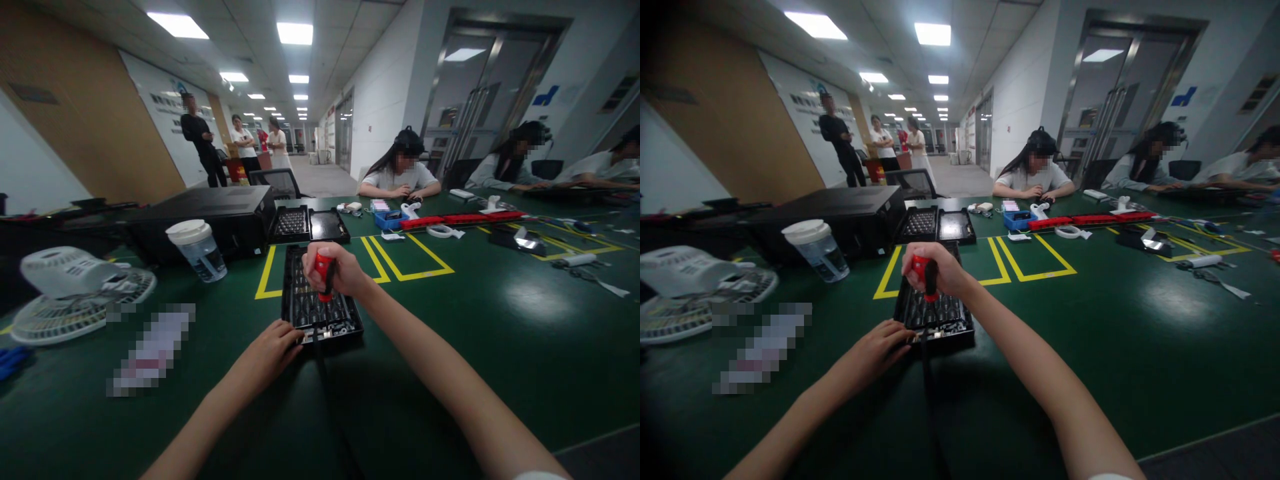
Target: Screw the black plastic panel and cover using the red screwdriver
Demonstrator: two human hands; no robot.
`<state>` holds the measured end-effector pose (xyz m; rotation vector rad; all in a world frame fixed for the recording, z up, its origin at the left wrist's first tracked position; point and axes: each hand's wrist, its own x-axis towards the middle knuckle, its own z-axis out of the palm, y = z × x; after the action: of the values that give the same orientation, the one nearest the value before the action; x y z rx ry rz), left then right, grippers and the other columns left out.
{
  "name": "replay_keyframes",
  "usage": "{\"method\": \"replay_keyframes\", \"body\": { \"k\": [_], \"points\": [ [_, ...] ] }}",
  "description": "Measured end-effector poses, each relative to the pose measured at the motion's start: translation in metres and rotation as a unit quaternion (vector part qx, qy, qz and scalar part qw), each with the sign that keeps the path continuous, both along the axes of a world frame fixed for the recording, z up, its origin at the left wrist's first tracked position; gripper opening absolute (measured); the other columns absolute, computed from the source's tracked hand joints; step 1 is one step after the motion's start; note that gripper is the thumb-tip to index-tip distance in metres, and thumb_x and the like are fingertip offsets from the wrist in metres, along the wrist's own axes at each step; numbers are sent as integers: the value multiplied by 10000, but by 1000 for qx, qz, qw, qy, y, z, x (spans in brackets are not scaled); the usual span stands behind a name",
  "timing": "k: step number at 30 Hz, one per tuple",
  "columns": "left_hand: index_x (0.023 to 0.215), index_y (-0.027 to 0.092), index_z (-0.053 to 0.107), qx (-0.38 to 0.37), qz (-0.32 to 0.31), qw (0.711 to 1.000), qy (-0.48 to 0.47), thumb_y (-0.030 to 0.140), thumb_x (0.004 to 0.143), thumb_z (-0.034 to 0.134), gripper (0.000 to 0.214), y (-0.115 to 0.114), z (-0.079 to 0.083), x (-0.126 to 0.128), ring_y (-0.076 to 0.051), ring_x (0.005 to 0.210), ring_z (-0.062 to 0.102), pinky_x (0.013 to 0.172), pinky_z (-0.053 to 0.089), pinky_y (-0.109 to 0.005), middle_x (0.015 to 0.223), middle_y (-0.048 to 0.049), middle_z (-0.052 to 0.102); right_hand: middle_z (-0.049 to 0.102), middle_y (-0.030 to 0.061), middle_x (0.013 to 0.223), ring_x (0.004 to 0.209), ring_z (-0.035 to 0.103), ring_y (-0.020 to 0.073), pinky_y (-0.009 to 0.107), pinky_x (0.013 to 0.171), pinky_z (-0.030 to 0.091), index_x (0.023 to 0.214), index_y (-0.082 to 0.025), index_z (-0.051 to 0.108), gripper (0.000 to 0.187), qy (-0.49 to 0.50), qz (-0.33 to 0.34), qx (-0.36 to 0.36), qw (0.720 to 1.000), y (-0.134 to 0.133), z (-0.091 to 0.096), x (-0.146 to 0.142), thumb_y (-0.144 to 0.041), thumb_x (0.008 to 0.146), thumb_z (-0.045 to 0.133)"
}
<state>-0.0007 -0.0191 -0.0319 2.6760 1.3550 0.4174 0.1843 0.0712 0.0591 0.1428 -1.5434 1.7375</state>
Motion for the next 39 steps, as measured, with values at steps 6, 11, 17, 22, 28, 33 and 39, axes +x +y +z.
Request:
{"method": "replay_keyframes", "body": {
  "k": [6,11,17,22,28,33,39],
  "points": [
    [1060,208,589,6,3,1000,0,255,871,469,229,1,-4,-1,-192,969,524,850,469,-356,1021,-57,594,504,-21,526,396,458,78,195,393,341,716,-119,553,257,-25,-33,-13,999,0,-2,-1,-285,826,391],
    [1058,206,590,9,0,1000,-4,255,872,464,230,2,-4,-1,-189,961,529,839,475,-352,1017,-61,598,500,-29,531,391,447,68,185,390,335,728,-121,539,247,-25,-67,-11,997,-3,-4,-5,-307,838,418],
    [1045,205,598,17,-2,1000,-4,250,872,467,221,1,-2,0,-188,958,532,846,473,-353,1011,-59,604,495,-33,526,391,446,65,180,388,339,733,-127,525,261,-27,-109,-14,994,-9,-3,-5,-349,843,445],
    [1038,211,599,13,-5,1000,-5,247,871,468,215,1,-1,1,-186,950,535,837,477,-342,1007,-58,602,491,-31,528,387,441,62,178,382,334,732,-127,526,247,-14,-126,-7,992,-12,-4,-5,-323,855,439],
    [1049,207,596,8,4,1000,2,254,877,459,225,0,1,1,-191,961,525,847,470,-347,1010,-59,599,499,-33,537,384,441,53,169,377,325,735,-130,530,241,0,-147,-6,989,-14,-6,-7,-321,860,455],
    [1050,209,595,4,4,1000,4,246,873,463,224,0,1,2,-189,963,526,849,469,-348,1011,-56,598,501,-34,547,395,439,52,164,373,327,743,-136,526,234,11,-183,-7,983,-14,-9,-7,-323,862,452],
    [1050,206,595,8,2,1000,-1,241,872,462,225,0,-1,1,-186,964,532,844,476,-341,1015,-57,600,496,-39,540,396,428,51,161,367,321,734,-145,522,238,7,-219,-3,976,-17,-8,-8,-339,857,461]
  ]
}}
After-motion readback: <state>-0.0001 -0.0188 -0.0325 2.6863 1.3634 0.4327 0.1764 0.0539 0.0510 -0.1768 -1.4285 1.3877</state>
